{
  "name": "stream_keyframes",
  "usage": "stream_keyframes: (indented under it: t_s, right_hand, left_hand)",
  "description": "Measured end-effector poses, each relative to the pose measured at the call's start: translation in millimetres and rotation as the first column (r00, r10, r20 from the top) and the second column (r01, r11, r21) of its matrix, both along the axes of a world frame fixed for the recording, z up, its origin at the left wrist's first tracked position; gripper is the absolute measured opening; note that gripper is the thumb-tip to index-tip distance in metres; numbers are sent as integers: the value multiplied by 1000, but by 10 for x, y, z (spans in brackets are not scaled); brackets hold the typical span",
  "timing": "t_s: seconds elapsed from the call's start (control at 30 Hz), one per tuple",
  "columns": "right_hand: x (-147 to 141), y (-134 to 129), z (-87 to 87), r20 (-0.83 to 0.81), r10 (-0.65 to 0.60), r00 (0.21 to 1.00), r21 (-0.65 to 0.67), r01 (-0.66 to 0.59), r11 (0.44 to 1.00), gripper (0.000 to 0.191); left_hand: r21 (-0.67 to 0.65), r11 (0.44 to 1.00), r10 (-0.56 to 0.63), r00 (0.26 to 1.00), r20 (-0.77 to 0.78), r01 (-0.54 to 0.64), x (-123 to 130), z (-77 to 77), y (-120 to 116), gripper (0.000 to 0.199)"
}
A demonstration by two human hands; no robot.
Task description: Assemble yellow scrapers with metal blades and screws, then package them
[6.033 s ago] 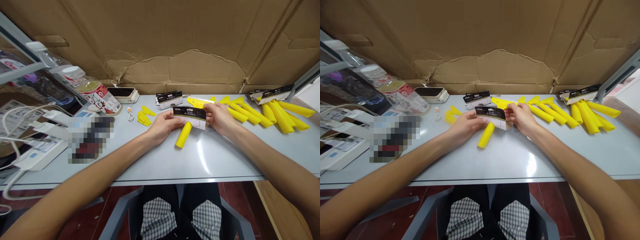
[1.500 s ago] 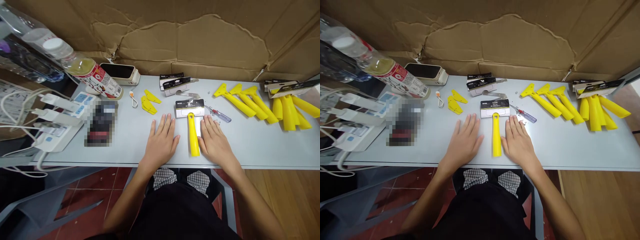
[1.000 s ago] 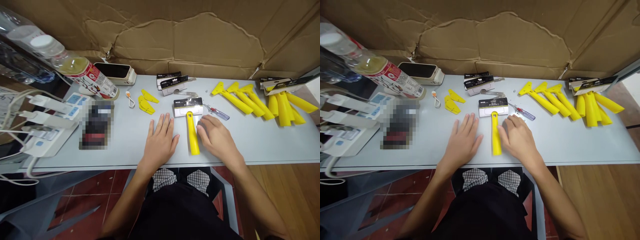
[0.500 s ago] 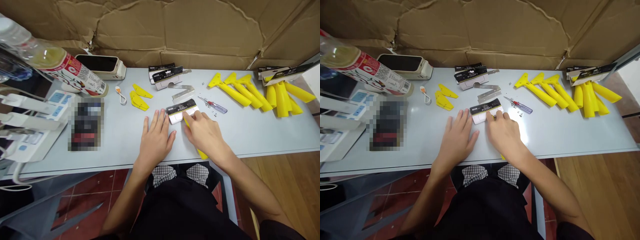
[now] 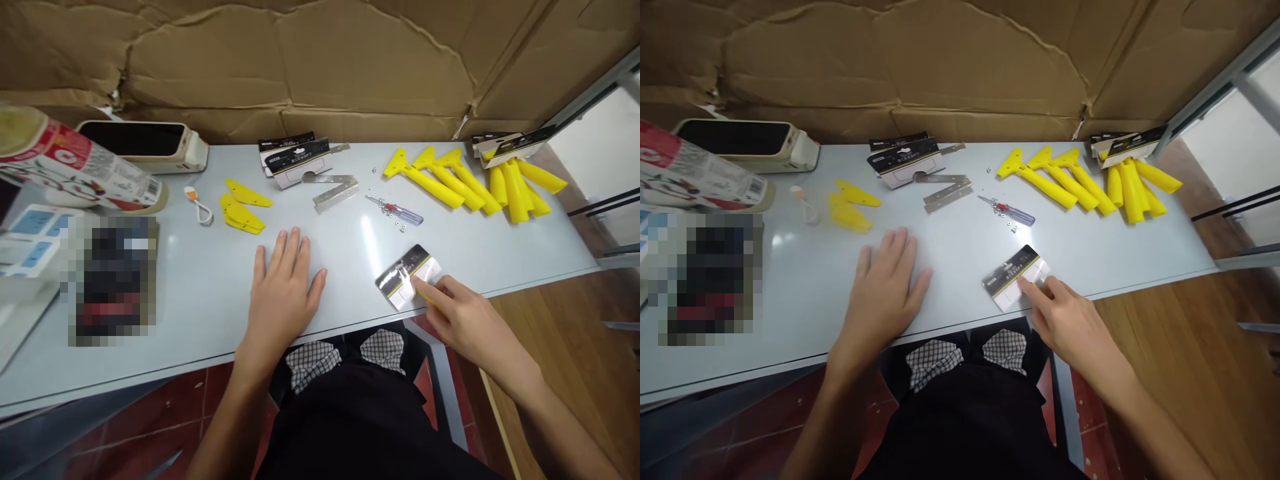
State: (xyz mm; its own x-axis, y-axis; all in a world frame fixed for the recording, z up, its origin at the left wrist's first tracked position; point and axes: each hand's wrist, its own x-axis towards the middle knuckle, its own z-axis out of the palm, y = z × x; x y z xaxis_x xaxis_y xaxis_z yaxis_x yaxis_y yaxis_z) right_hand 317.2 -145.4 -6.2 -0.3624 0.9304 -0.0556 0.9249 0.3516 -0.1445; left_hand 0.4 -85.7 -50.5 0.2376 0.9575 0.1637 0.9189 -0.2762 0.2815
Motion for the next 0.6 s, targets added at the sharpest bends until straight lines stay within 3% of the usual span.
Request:
stream_keyframes:
  t_s: [0.17,0.27,0.3,0.37,0.47,0.6]
  right_hand:
    - [640,-121,75,-7,-143,990,8,143,990,49]
    - [954,-22,303,-22,-188,982,64,189,980,51]
    - [1038,52,412,-19,-208,978,157,209,965,52]
    - [1184,274,636,25,-231,973,357,207,911,54]
    - [1357,783,858,81,-315,946,485,239,841,49]
    - [1501,1579,782,26,-458,888,530,376,760,45]
  left_hand:
    - [21,1000,-5,1000,-6,5,0,-12,-9,65]
    - [41,999,-6,1000,-13,7,-3,-18,-9,65]
    - [44,999,-10,1000,-15,10,-5,-19,-7,65]
    - [44,999,-16,1000,-16,17,-9,-19,-3,65]
    - [34,999,-13,1000,-12,14,-14,-17,0,65]
    - [36,999,-13,1000,-8,13,-19,-19,-1,65]
